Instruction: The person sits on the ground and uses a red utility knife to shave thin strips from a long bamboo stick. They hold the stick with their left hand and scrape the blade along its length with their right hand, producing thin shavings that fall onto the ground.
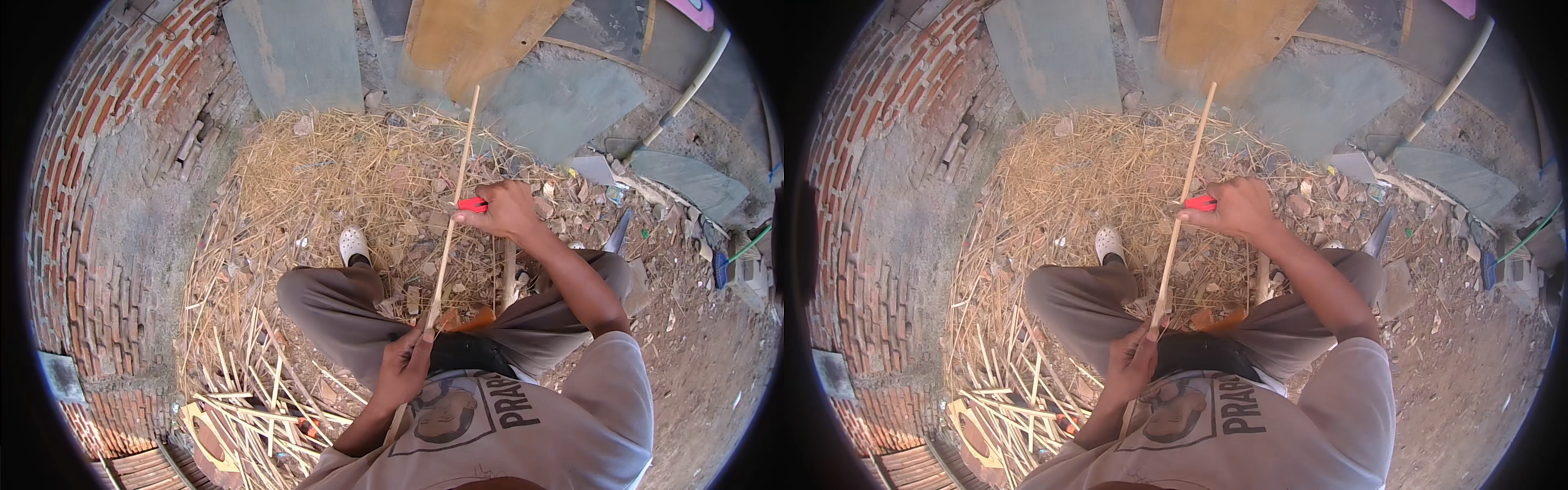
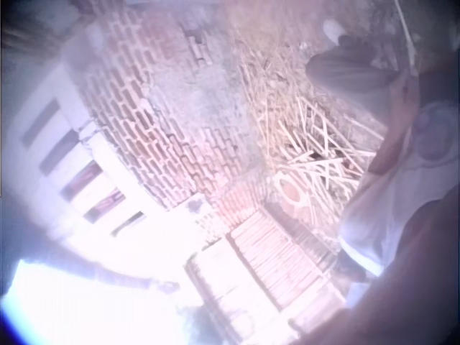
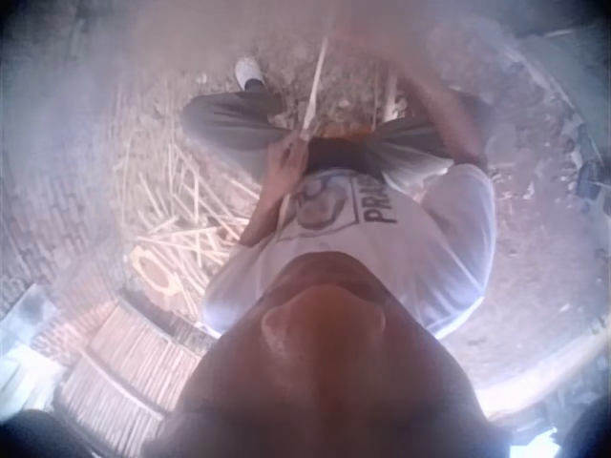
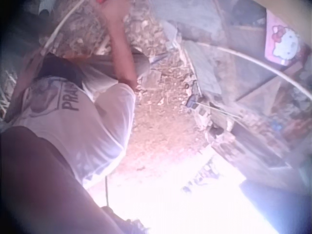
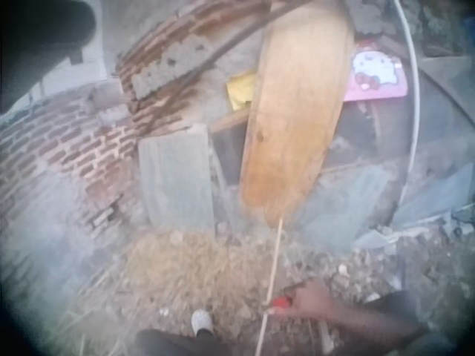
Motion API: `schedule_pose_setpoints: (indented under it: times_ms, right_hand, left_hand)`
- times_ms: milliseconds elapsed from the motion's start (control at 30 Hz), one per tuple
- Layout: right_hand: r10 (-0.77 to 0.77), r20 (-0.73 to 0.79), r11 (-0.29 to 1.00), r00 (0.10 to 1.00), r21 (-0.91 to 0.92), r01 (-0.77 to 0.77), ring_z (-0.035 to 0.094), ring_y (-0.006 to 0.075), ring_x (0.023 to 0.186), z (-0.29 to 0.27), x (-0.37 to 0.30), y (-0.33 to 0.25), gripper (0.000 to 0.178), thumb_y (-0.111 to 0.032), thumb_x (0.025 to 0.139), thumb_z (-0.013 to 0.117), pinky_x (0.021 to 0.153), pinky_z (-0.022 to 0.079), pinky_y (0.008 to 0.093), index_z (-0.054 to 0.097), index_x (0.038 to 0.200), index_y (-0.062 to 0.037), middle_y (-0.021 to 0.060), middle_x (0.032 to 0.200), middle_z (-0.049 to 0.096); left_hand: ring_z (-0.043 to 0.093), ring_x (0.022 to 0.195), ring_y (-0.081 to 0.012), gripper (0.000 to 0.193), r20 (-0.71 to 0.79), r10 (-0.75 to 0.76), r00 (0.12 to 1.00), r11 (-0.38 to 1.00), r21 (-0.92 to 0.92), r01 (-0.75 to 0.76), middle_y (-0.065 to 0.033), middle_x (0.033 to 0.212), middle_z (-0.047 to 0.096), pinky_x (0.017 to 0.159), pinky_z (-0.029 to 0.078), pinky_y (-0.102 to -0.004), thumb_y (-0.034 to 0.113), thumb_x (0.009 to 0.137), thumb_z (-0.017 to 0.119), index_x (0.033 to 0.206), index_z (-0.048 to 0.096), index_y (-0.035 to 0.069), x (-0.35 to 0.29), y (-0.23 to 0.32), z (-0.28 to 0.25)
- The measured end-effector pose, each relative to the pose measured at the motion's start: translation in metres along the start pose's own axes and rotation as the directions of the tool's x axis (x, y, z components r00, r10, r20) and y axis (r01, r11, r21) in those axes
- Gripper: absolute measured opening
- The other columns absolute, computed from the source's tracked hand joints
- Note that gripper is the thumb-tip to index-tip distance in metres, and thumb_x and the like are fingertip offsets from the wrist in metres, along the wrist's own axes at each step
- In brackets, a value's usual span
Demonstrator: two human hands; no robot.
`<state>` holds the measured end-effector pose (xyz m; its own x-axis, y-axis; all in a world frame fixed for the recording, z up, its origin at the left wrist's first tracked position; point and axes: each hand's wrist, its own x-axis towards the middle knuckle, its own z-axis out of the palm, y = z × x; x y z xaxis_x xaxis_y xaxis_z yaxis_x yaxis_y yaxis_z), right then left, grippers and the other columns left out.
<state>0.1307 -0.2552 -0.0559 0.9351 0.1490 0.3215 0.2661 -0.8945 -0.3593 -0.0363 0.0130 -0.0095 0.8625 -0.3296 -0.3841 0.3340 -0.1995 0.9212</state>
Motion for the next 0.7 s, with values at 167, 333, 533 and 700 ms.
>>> schedule_pose_setpoints:
  times_ms: [167,333,533,700]
  right_hand:
    - [-0.031,-0.050,0.999,0.998,-0.018,0.030,0.060,0.0321,0.048,-0.009,0.012,0.006,0.076,-0.083,0.069,0.056,0.049,0.048,0.0433,0.066,0.062,-0.0080,0.0126,0.048,0.054]
    - [0.233,-0.049,0.969,0.971,-0.070,-0.236,0.061,0.0343,0.054,-0.022,0.032,0.045,0.075,-0.080,0.073,0.055,0.054,0.048,0.0459,0.067,0.065,-0.0061,0.0137,0.052,0.058]
    - [0.382,-0.112,0.915,0.917,-0.092,-0.392,0.064,0.0354,0.070,-0.035,0.050,0.073,0.076,-0.078,0.078,0.050,0.065,0.050,0.0458,0.071,0.072,-0.0052,0.0186,0.064,0.063]
    - [0.497,-0.158,0.851,0.853,-0.100,-0.515,0.065,0.0352,0.075,-0.043,0.053,0.099,0.080,-0.081,0.077,0.047,0.069,0.051,0.0447,0.072,0.076,-0.0052,0.0189,0.068,0.065]
  left_hand:
    - [0.034,0.054,0.0001,0.038,0.010,0.026,1.000,1.000,0.003,-0.026,0.0089,0.060,0.038,0.048,0.028,-0.0193,0.022,0.103,0.047,0.137,0.051,0.004,-0.004,0.006,0.000]
    - [0.034,0.055,0.0002,0.039,0.035,0.006,0.999,0.999,-0.036,-0.005,0.0086,0.061,0.039,0.049,0.029,-0.0188,0.021,0.103,0.046,0.137,0.050,0.004,-0.017,0.002,0.004]
    - [0.033,0.055,0.0006,0.039,0.144,-0.083,0.986,0.987,-0.125,0.102,0.0085,0.062,0.039,0.049,0.028,-0.0182,0.019,0.103,0.045,0.139,0.049,0.004,-0.036,-0.005,-0.001]
    - [0.033,0.055,0.0007,0.039,0.186,-0.068,0.980,0.985,-0.145,0.095,0.0084,0.062,0.039,0.049,0.028,-0.0183,0.018,0.103,0.045,0.140,0.048,0.004,-0.038,-0.008,-0.001]
